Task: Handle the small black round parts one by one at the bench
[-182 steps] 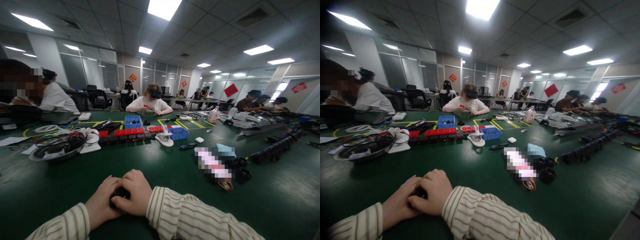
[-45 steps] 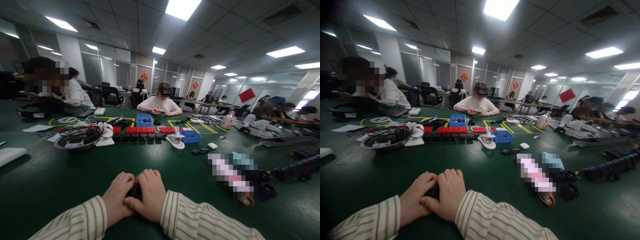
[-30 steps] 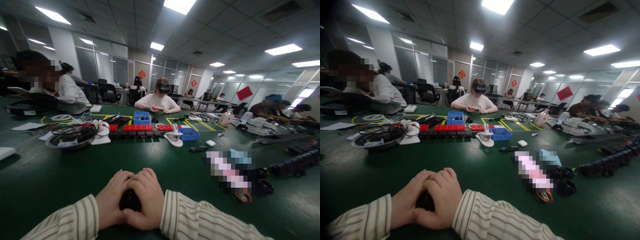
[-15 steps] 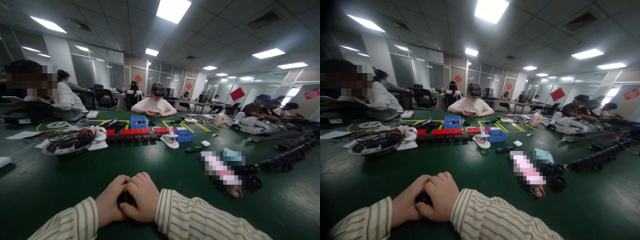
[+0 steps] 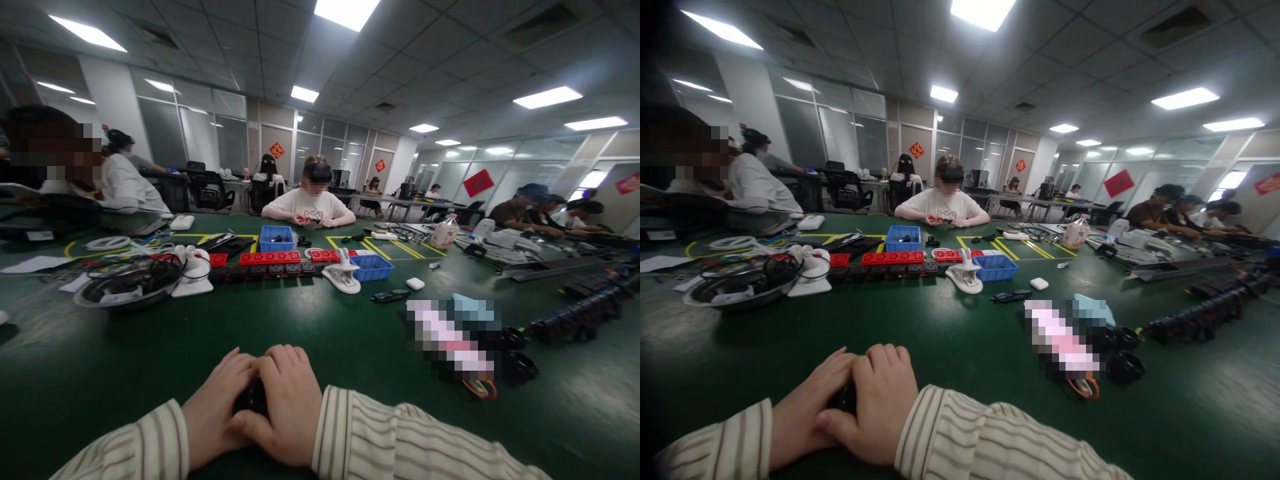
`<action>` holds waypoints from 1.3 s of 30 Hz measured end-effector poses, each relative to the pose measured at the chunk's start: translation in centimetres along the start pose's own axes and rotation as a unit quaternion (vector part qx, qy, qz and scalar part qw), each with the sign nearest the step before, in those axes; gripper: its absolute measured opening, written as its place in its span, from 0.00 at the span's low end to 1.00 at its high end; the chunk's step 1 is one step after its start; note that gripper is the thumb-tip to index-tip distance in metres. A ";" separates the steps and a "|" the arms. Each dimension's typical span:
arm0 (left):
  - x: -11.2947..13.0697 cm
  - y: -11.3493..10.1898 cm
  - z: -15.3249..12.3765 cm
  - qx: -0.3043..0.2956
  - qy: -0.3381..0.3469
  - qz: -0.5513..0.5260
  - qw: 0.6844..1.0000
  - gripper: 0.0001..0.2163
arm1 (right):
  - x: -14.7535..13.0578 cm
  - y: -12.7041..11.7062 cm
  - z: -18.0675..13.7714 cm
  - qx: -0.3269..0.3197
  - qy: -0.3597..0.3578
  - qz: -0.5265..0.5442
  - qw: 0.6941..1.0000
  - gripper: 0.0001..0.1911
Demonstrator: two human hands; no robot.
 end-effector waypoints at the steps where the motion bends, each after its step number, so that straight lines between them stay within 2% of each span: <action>1: 0.0 0.0 0.1 -0.001 -0.002 0.000 1.000 0.21 | 0.1 0.1 0.0 -0.009 0.010 -0.014 1.000 0.20; 4: -0.1 -0.1 0.3 0.000 -0.003 -0.008 1.000 0.20 | 0.1 0.3 0.1 -0.026 0.020 -0.046 0.998 0.21; 7: 0.0 -0.1 0.5 -0.007 0.000 -0.031 0.999 0.18 | 0.0 0.5 0.4 -0.027 -0.005 -0.056 0.998 0.20; 12: 0.7 -0.5 0.6 -0.019 0.024 -0.077 0.997 0.18 | -0.8 0.6 0.4 -0.013 -0.103 -0.025 0.994 0.18; 15: 0.8 -0.4 0.5 -0.013 0.031 -0.062 0.998 0.19 | -2.1 0.4 -0.2 -0.008 -0.170 0.004 0.985 0.11; 17: 0.4 -0.1 0.3 -0.001 0.025 -0.045 0.999 0.21 | -2.7 0.3 -0.5 -0.009 -0.194 0.021 0.981 0.10; 20: -0.4 0.2 -0.1 0.028 0.015 -0.016 0.999 0.27 | -2.6 -0.2 -0.6 0.007 -0.177 0.051 0.983 0.15; 24: -0.8 0.2 -0.5 0.043 0.016 -0.007 0.999 0.29 | -1.2 -0.5 -0.2 0.039 -0.106 0.058 0.992 0.21; 27: -0.6 0.1 -0.3 0.033 0.009 -0.011 0.999 0.24 | -0.2 0.2 0.1 0.018 -0.061 0.023 0.998 0.20; 29: -0.6 -0.1 0.0 0.025 -0.005 -0.018 1.000 0.19 | -0.2 0.6 0.2 -0.002 -0.062 0.002 0.998 0.18; 34: 0.3 -0.3 0.6 0.012 0.008 -0.060 0.998 0.14 | -1.9 0.6 0.0 -0.022 -0.149 0.022 0.988 0.08; 39: 0.8 0.0 0.6 0.010 0.044 -0.079 0.996 0.16 | -3.2 0.8 -0.8 -0.020 -0.240 0.074 0.968 0.06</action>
Point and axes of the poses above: each hand's wrist, its own z-axis towards the middle knuckle, its own y-axis out of the palm, x = y × z, the point moved 10 cm from there along z, towards the middle knuckle, and after that the axes turned 3 degrees about y, right-handed, at the moved point
